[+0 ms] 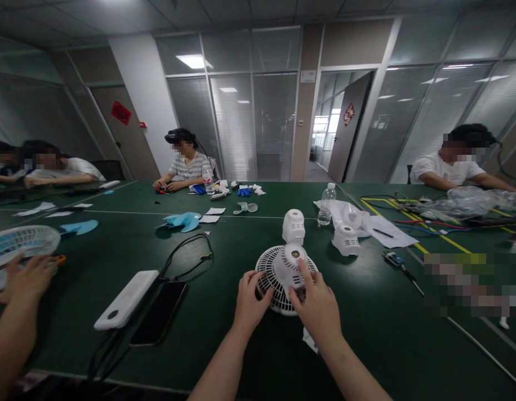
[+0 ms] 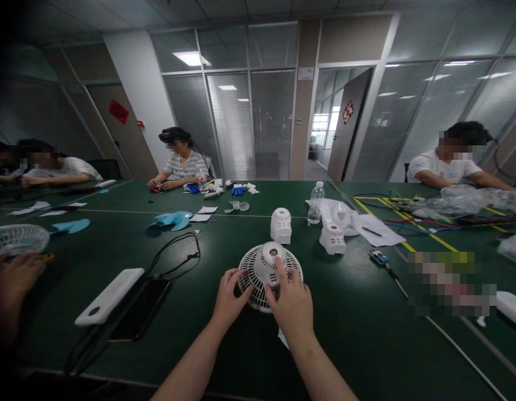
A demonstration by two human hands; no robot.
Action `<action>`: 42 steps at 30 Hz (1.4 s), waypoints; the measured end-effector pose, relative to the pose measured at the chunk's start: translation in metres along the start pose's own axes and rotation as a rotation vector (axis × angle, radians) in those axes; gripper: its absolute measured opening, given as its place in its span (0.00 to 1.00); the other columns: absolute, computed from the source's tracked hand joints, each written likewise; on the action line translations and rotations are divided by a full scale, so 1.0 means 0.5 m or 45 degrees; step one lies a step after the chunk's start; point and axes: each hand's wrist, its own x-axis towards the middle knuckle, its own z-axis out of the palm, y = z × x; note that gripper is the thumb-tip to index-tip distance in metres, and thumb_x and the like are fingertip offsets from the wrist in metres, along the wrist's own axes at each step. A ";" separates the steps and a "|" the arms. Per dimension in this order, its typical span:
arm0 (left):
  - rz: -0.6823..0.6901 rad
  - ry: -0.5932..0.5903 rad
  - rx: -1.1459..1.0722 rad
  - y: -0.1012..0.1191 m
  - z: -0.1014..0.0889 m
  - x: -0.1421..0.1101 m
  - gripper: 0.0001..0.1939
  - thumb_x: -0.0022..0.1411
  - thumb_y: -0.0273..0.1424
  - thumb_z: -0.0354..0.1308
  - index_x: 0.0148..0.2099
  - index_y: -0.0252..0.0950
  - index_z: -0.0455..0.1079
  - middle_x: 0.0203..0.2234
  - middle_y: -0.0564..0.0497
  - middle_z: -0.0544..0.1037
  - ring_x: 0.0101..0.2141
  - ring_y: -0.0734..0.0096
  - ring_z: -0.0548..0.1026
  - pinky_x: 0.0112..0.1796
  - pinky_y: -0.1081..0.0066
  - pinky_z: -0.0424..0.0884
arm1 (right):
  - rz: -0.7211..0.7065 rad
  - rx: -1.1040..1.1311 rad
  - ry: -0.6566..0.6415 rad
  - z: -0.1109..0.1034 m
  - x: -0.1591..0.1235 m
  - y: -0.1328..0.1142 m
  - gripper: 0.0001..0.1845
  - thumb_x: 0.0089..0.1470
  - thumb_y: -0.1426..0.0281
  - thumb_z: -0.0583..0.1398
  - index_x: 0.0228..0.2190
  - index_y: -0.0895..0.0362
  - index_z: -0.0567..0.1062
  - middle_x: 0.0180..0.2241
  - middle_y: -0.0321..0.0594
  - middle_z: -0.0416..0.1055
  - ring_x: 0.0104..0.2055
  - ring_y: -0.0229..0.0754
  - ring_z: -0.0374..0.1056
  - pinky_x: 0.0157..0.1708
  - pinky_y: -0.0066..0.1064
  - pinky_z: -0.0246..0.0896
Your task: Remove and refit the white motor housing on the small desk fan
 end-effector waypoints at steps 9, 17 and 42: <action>0.036 0.044 -0.049 -0.012 0.008 0.001 0.20 0.54 0.29 0.59 0.51 0.44 0.69 0.47 0.48 0.68 0.50 0.60 0.67 0.51 0.59 0.66 | -0.043 -0.283 -0.004 -0.031 0.009 -0.026 0.37 0.59 0.57 0.52 0.65 0.43 0.42 0.43 0.45 0.66 0.44 0.50 0.66 0.42 0.41 0.61; -0.023 0.024 -0.074 -0.012 0.007 0.003 0.18 0.56 0.31 0.58 0.50 0.43 0.69 0.46 0.48 0.68 0.49 0.61 0.68 0.50 0.59 0.66 | -0.019 -0.177 -0.040 -0.018 -0.010 -0.014 0.36 0.60 0.54 0.51 0.65 0.44 0.44 0.44 0.45 0.66 0.44 0.51 0.67 0.42 0.42 0.61; -0.106 -0.005 -0.167 -0.007 0.003 0.004 0.16 0.58 0.35 0.56 0.50 0.42 0.69 0.45 0.48 0.69 0.44 0.63 0.72 0.45 0.61 0.71 | 0.164 0.306 -0.010 0.006 -0.018 0.064 0.50 0.50 0.60 0.60 0.66 0.55 0.39 0.63 0.46 0.55 0.60 0.51 0.59 0.58 0.42 0.56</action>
